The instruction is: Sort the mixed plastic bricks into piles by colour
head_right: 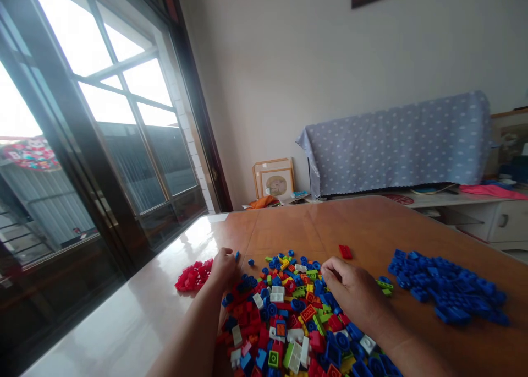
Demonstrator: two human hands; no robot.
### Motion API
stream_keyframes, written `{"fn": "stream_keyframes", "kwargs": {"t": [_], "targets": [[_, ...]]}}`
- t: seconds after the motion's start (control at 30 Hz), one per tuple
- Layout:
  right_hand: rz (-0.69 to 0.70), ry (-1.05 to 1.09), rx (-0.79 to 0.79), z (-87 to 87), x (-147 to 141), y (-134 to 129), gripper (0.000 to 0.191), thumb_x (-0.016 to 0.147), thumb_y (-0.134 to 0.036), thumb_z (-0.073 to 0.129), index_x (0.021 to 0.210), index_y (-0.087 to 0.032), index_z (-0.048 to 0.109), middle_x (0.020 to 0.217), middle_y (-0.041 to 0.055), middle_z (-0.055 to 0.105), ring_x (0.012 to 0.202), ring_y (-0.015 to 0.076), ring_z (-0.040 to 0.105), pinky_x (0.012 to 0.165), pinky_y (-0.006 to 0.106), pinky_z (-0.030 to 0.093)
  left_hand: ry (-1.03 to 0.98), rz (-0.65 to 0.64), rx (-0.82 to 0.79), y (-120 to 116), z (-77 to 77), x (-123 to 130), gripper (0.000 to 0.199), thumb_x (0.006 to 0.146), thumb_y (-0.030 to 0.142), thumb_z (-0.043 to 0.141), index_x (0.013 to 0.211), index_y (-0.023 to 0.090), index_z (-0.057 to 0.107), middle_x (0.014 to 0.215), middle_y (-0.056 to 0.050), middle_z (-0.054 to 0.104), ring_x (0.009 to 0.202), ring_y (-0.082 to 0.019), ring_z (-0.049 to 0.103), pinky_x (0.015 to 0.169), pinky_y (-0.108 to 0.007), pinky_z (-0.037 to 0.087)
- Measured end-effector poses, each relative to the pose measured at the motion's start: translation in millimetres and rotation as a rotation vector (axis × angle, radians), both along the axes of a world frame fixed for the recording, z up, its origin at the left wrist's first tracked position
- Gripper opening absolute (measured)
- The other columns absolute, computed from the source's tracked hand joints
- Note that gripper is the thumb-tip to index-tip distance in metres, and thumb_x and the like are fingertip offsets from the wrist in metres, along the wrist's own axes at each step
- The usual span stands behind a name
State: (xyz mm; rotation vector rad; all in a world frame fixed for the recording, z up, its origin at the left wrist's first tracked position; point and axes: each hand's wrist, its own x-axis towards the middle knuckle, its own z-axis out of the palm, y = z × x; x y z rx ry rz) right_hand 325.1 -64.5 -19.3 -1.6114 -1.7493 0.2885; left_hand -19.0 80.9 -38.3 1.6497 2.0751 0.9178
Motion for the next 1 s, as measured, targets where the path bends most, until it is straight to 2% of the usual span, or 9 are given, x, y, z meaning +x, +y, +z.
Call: {"fn": "stream_keyframes", "kwargs": {"t": [0.1, 0.2, 0.3, 0.4, 0.53, 0.6, 0.7, 0.87, 1.0], "targets": [[0.006, 0.006, 0.000, 0.3, 0.3, -0.4, 0.034, 0.094, -0.051, 0.043, 0.084, -0.025, 0.064, 0.065, -0.0024, 0.063, 0.062, 0.0176, 0.059, 0.057, 0.026, 0.040, -0.011, 0.024, 0.035, 0.6, -2.4, 2.2, 0.036, 0.080, 0.020, 0.052, 0.114, 0.015, 0.064, 0.107, -0.013, 0.072, 0.097, -0.023, 0.066, 0.075, -0.027, 0.048], [0.005, 0.007, 0.002, -1.0, 0.5, 0.5, 0.034, 0.094, -0.050, 0.044, 0.083, -0.025, 0.064, 0.064, -0.0026, 0.063, 0.062, 0.0172, 0.059, 0.057, 0.026, 0.040, -0.016, -0.030, 0.042, 1.3, -6.1, 5.1, 0.023, 0.078, 0.018, 0.051, 0.091, 0.016, 0.070, 0.084, -0.006, 0.072, 0.080, -0.019, 0.066, 0.065, -0.024, 0.044], [0.005, 0.001, 0.002, -2.0, 0.4, 1.9, 0.033, 0.093, -0.050, 0.045, 0.084, -0.025, 0.065, 0.065, -0.0023, 0.064, 0.061, 0.0171, 0.059, 0.056, 0.026, 0.039, -0.006, -0.077, 0.028, 2.4, -9.5, 6.6, 0.019, 0.077, 0.018, 0.050, 0.068, 0.016, 0.066, 0.059, -0.001, 0.060, 0.061, -0.016, 0.059, 0.055, -0.024, 0.037], [0.011, -0.003, 0.004, 1.3, -0.9, 0.1, 0.032, 0.092, -0.049, 0.046, 0.085, -0.025, 0.066, 0.065, -0.0025, 0.065, 0.061, 0.0169, 0.059, 0.056, 0.025, 0.039, 0.007, -0.103, 0.040, 3.8, -11.7, 6.6, 0.019, 0.075, 0.016, 0.051, 0.060, 0.016, 0.063, 0.053, 0.001, 0.052, 0.056, -0.014, 0.054, 0.053, -0.023, 0.034], [0.032, 0.003, -0.004, 11.4, -4.1, -7.1, 0.033, 0.094, -0.047, 0.044, 0.087, -0.024, 0.066, 0.066, -0.0024, 0.064, 0.063, 0.0168, 0.060, 0.058, 0.025, 0.040, 0.016, -0.103, 0.079, 6.0, -11.8, 6.5, 0.018, 0.075, 0.015, 0.053, 0.068, 0.014, 0.069, 0.066, -0.003, 0.062, 0.068, -0.016, 0.060, 0.060, -0.023, 0.041], [0.030, 0.003, -0.008, 14.3, -5.1, -8.9, 0.033, 0.094, -0.048, 0.043, 0.086, -0.024, 0.065, 0.065, -0.0023, 0.063, 0.062, 0.0167, 0.059, 0.059, 0.025, 0.040, 0.015, -0.076, 0.112, 6.9, -10.4, 6.8, 0.022, 0.078, 0.016, 0.053, 0.085, 0.013, 0.073, 0.087, -0.008, 0.069, 0.084, -0.019, 0.065, 0.071, -0.024, 0.045], [0.019, 0.007, -0.003, 12.4, -4.5, -7.3, 0.034, 0.094, -0.049, 0.044, 0.085, -0.024, 0.065, 0.064, -0.0024, 0.061, 0.062, 0.0169, 0.058, 0.059, 0.025, 0.040, 0.008, -0.070, 0.139, 7.5, -7.8, 8.5, 0.033, 0.081, 0.017, 0.053, 0.108, 0.012, 0.071, 0.112, -0.013, 0.069, 0.104, -0.021, 0.063, 0.086, -0.025, 0.046], [0.016, 0.013, -0.002, 6.7, -2.7, -4.4, 0.035, 0.093, -0.048, 0.044, 0.086, -0.024, 0.066, 0.066, -0.0015, 0.063, 0.063, 0.0177, 0.059, 0.059, 0.026, 0.040, -0.005, -0.224, 0.047, 5.0, -9.3, 15.2, 0.033, 0.079, 0.020, 0.058, 0.109, 0.015, 0.071, 0.100, -0.007, 0.074, 0.087, -0.016, 0.067, 0.073, -0.022, 0.047], [0.024, 0.008, 0.011, 7.4, -2.8, -5.5, 0.035, 0.094, -0.047, 0.043, 0.086, -0.023, 0.067, 0.067, -0.0006, 0.065, 0.064, 0.0180, 0.059, 0.059, 0.026, 0.039, 0.019, -0.321, -0.014, 1.4, -12.0, 19.7, 0.030, 0.070, 0.017, 0.065, 0.099, 0.016, 0.073, 0.087, -0.004, 0.073, 0.073, -0.015, 0.064, 0.063, -0.022, 0.043]]}}
